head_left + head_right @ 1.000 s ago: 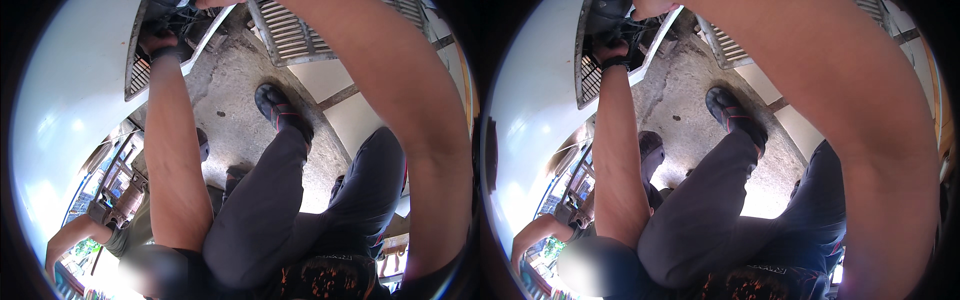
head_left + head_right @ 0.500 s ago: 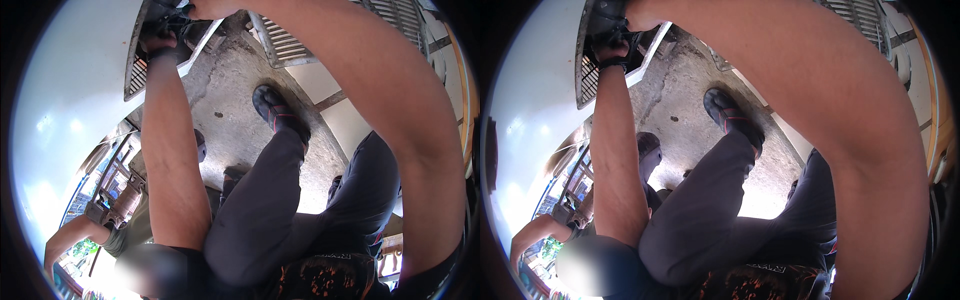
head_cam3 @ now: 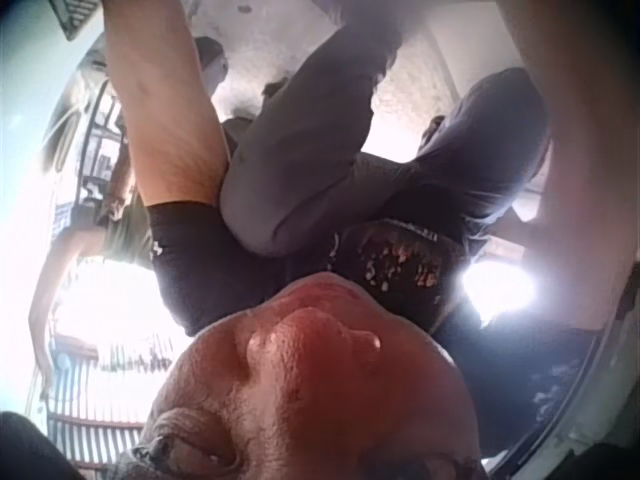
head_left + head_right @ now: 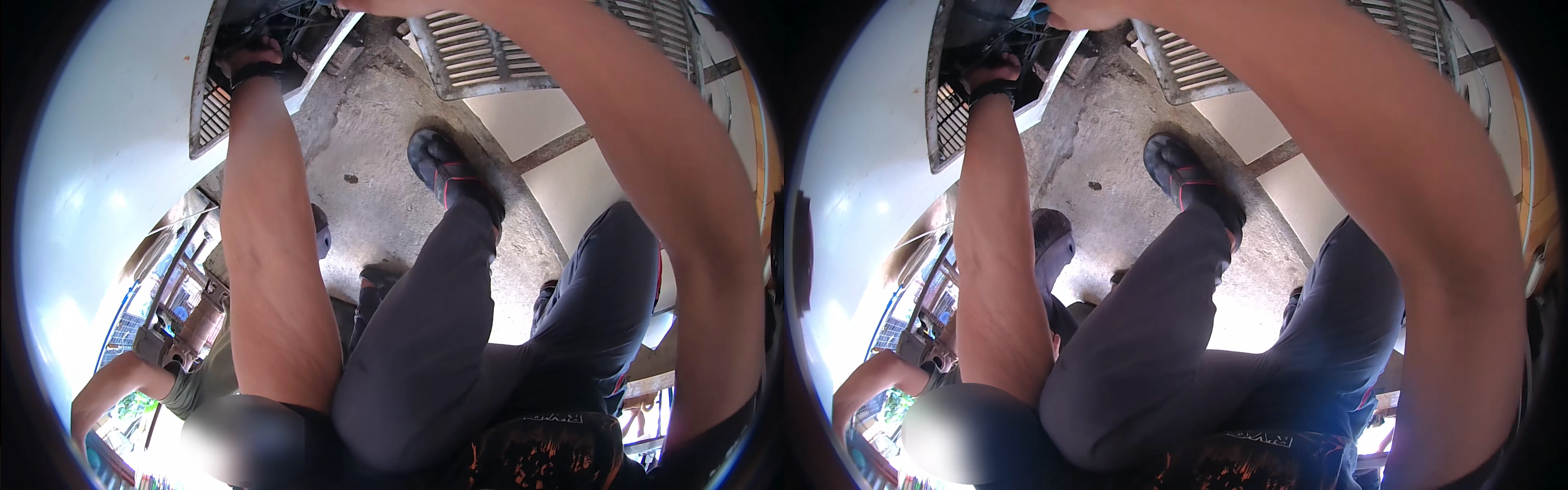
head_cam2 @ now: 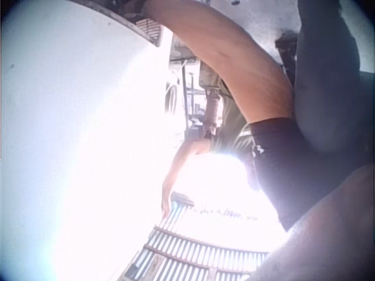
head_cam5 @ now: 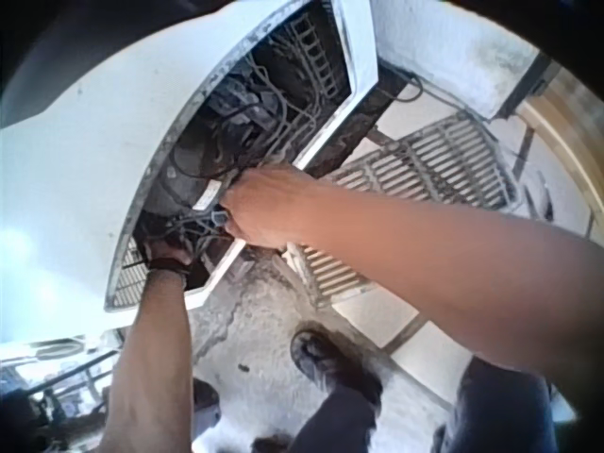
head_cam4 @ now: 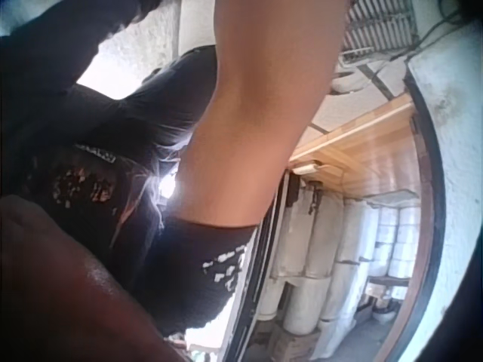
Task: The person removes a ventilation grate from a chest freezer using a screwdriver, manipulates internal wiring, and removes a small electrical component.
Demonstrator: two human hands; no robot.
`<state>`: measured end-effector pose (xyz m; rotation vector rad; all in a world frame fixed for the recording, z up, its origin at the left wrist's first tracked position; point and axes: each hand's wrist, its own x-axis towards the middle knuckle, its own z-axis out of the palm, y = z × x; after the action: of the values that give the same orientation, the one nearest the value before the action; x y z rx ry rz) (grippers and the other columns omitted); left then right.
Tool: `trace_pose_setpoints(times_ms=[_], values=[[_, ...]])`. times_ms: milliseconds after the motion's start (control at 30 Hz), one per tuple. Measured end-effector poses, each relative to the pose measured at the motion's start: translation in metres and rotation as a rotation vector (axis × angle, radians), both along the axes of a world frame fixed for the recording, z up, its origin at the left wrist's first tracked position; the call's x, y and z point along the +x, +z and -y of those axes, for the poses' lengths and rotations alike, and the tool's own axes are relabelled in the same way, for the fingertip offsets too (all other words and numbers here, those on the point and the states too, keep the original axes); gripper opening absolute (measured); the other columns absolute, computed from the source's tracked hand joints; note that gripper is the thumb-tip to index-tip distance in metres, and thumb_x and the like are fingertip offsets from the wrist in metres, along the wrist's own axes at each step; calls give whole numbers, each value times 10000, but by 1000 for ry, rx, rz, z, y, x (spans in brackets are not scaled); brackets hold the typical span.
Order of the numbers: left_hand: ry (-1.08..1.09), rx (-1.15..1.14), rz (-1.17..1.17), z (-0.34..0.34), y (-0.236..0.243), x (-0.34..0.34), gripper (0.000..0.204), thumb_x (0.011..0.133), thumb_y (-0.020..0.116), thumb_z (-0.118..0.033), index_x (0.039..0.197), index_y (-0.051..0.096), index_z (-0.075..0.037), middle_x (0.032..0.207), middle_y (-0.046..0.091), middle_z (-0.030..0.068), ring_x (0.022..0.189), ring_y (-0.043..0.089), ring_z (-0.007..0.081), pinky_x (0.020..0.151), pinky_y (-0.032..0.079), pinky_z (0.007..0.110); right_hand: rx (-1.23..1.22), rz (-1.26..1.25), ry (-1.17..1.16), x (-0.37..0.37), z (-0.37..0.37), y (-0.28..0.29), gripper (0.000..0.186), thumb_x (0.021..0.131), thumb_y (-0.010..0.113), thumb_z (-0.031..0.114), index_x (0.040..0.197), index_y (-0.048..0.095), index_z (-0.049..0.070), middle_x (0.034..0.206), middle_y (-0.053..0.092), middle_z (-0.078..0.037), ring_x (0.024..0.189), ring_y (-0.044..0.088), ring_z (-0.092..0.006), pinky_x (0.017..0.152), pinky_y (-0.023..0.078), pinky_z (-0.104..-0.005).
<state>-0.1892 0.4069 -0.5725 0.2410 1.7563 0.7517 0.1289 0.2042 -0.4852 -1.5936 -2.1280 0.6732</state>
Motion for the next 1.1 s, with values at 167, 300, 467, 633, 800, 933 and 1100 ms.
trace_pose_setpoints(times_ms=[167,300,467,633,800,933,1100], values=[[24,340,86,25,-10,7,499,867,444,-612,1074,653,-208,982,646,-5,838,554,213,724,422,413,-159,-198,-190,9,87,-24,375,922,590,351,1144,639,53,933,697,-221,868,680,-392,783,531,-482],[-75,461,130,27,-12,-4,463,930,426,-509,1183,625,-176,1151,653,20,1008,586,233,844,440,450,-246,-464,-330,5,170,-45,388,950,581,369,1187,618,64,956,674,-189,878,651,-373,773,498,-445],[-245,643,241,19,-12,-17,437,977,399,-409,1279,581,-150,1306,618,45,1197,557,254,992,415,471,-531,-607,-434,-5,250,-56,437,956,607,335,1303,574,71,983,680,-177,883,669,-329,815,507,-374],[-193,854,305,23,-11,3,442,999,389,-353,1343,537,-117,1387,572,78,1310,494,270,1105,370,459,-411,-486,-366,-4,286,-99,490,956,618,354,1320,550,33,1099,660,-204,980,654,-374,865,508,-411],[-32,877,369,35,8,20,442,995,412,-336,1357,523,-109,1392,566,83,1312,492,270,1112,366,454,-301,-345,-252,-9,284,-110,460,955,600,336,1305,538,44,985,635,-185,917,608,-391,805,483,-458],[37,876,397,41,18,19,444,991,430,-322,1368,511,-103,1395,560,87,1313,490,270,1117,364,450,-295,-314,-210,-14,282,-109,428,962,586,320,1283,546,40,960,639,-184,888,604,-388,788,471,-480],[102,858,405,45,20,17,450,986,452,-305,1382,497,-95,1400,554,92,1315,488,270,1123,360,444,-321,-292,-294,-19,279,-106,427,957,596,281,1303,529,40,972,644,-184,914,611,-394,804,470,-480]])
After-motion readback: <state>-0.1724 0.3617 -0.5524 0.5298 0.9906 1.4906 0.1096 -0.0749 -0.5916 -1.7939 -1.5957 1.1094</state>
